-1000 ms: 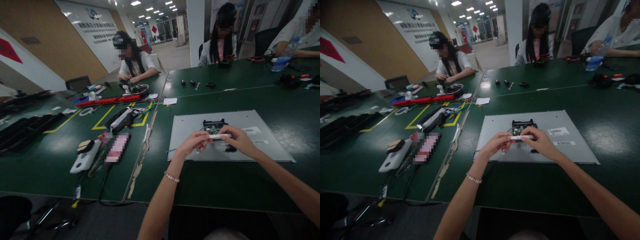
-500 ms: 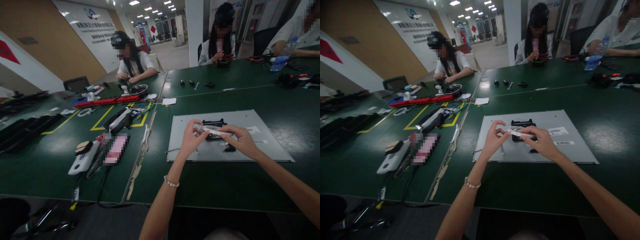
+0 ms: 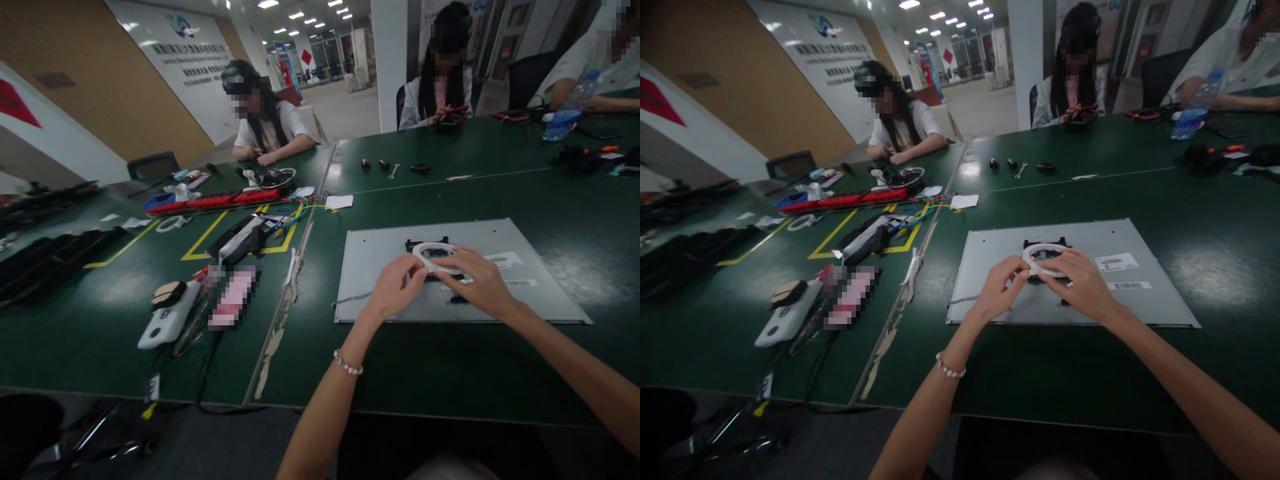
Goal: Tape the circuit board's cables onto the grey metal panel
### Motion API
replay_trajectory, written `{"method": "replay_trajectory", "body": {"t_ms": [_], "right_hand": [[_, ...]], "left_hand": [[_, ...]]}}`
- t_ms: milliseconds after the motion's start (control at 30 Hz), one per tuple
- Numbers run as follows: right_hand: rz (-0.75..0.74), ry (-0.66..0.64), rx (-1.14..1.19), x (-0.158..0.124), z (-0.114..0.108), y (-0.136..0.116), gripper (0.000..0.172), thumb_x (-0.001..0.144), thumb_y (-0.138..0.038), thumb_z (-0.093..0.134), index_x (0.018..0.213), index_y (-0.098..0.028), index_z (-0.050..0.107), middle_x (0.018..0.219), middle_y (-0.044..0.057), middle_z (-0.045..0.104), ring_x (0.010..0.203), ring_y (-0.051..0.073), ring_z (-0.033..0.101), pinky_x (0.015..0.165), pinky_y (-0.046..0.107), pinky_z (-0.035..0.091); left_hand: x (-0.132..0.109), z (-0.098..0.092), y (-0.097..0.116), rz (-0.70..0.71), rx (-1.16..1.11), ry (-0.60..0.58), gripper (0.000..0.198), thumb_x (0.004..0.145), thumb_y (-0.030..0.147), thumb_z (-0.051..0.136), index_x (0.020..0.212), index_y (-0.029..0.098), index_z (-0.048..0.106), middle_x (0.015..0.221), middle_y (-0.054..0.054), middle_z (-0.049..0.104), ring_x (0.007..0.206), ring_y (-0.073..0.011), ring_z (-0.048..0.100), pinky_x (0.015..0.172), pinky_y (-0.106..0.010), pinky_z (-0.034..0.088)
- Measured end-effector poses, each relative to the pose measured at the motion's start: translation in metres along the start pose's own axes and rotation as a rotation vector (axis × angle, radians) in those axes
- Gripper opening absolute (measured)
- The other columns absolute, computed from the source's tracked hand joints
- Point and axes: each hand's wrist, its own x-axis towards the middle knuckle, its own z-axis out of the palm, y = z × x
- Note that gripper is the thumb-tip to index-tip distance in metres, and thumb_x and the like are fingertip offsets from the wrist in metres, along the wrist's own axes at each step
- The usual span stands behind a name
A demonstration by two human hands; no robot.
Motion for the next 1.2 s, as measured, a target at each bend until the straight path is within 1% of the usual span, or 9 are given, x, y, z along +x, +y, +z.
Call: {"method": "replay_trajectory", "body": {"t_ms": [200,367,467,600,667,800,967,1067,1200], "right_hand": [[0.003,0.012,-0.031,-0.001,0.001,0.001,0.021,0.089,-0.024,0.057,0.109,-0.018,0.062,0.104,0.003,0.066,0.097,0.017,0.061,0.098,0.040,0.043],[0.017,-0.020,0.008,-0.002,0.004,0.000,0.022,0.090,-0.025,0.057,0.110,-0.019,0.062,0.107,0.002,0.065,0.100,0.017,0.060,0.100,0.040,0.042],[0.150,-0.050,0.115,-0.002,0.002,-0.003,0.027,0.088,-0.030,0.058,0.113,-0.021,0.062,0.108,0.002,0.065,0.101,0.018,0.060,0.095,0.037,0.046],[0.412,-0.179,0.410,0.002,-0.007,-0.003,0.035,0.088,-0.037,0.058,0.120,-0.023,0.060,0.101,0.002,0.066,0.085,0.015,0.063,0.066,0.025,0.051],[0.493,-0.234,0.510,0.005,-0.013,0.000,0.037,0.089,-0.039,0.055,0.122,-0.023,0.060,0.100,0.003,0.067,0.081,0.014,0.063,0.063,0.023,0.050],[0.581,-0.220,0.604,0.011,-0.024,0.005,0.036,0.090,-0.042,0.054,0.118,-0.023,0.063,0.106,0.004,0.066,0.092,0.017,0.062,0.072,0.026,0.051],[0.608,-0.178,0.570,0.013,-0.029,0.002,0.031,0.088,-0.043,0.057,0.110,-0.025,0.068,0.111,0.002,0.064,0.098,0.018,0.061,0.074,0.028,0.052],[0.554,-0.111,0.431,0.012,-0.028,0.001,0.029,0.087,-0.041,0.057,0.109,-0.026,0.069,0.110,0.001,0.065,0.101,0.019,0.060,0.083,0.032,0.051],[0.478,-0.019,0.161,0.011,-0.026,0.003,0.026,0.084,-0.040,0.062,0.104,-0.027,0.071,0.105,-0.001,0.067,0.105,0.021,0.059,0.104,0.042,0.039]], "left_hand": [[-0.001,0.002,-0.002,0.010,-0.169,0.019,0.040,0.099,0.037,0.025,0.090,0.016,0.058,0.084,-0.005,0.059,0.078,-0.0148,0.054,0.072,-0.028,0.045],[0.000,0.007,-0.004,-0.057,-0.055,0.064,0.026,0.093,0.037,0.047,0.085,0.017,0.061,0.078,-0.003,0.061,0.069,-0.0124,0.052,0.063,-0.024,0.042],[0.001,0.008,-0.006,-0.067,-0.089,0.095,0.023,0.091,0.033,0.050,0.082,0.017,0.063,0.078,-0.002,0.062,0.072,-0.0125,0.054,0.063,-0.024,0.042],[0.002,0.003,-0.007,-0.109,-0.198,0.146,0.028,0.091,0.036,0.051,0.075,0.016,0.062,0.075,-0.002,0.061,0.073,-0.0129,0.055,0.064,-0.024,0.041],[0.003,-0.002,-0.006,-0.139,-0.272,0.196,0.030,0.090,0.038,0.051,0.073,0.016,0.060,0.072,-0.002,0.059,0.069,-0.0123,0.053,0.062,-0.024,0.040],[0.004,-0.012,-0.003,-0.157,-0.388,0.282,0.032,0.089,0.040,0.053,0.069,0.016,0.057,0.067,0.000,0.054,0.063,-0.0110,0.049,0.060,-0.024,0.039],[0.003,-0.017,0.001,-0.107,-0.377,0.304,0.029,0.089,0.037,0.055,0.069,0.016,0.058,0.067,0.000,0.054,0.064,-0.0113,0.050,0.061,-0.024,0.039],[0.001,-0.018,0.000,-0.068,-0.322,0.318,0.027,0.089,0.035,0.055,0.069,0.017,0.059,0.069,-0.001,0.056,0.067,-0.0121,0.051,0.063,-0.025,0.040],[0.001,-0.018,0.000,-0.023,-0.232,0.351,0.028,0.090,0.034,0.054,0.068,0.017,0.059,0.068,-0.001,0.057,0.069,-0.0124,0.052,0.065,-0.026,0.040]]}}
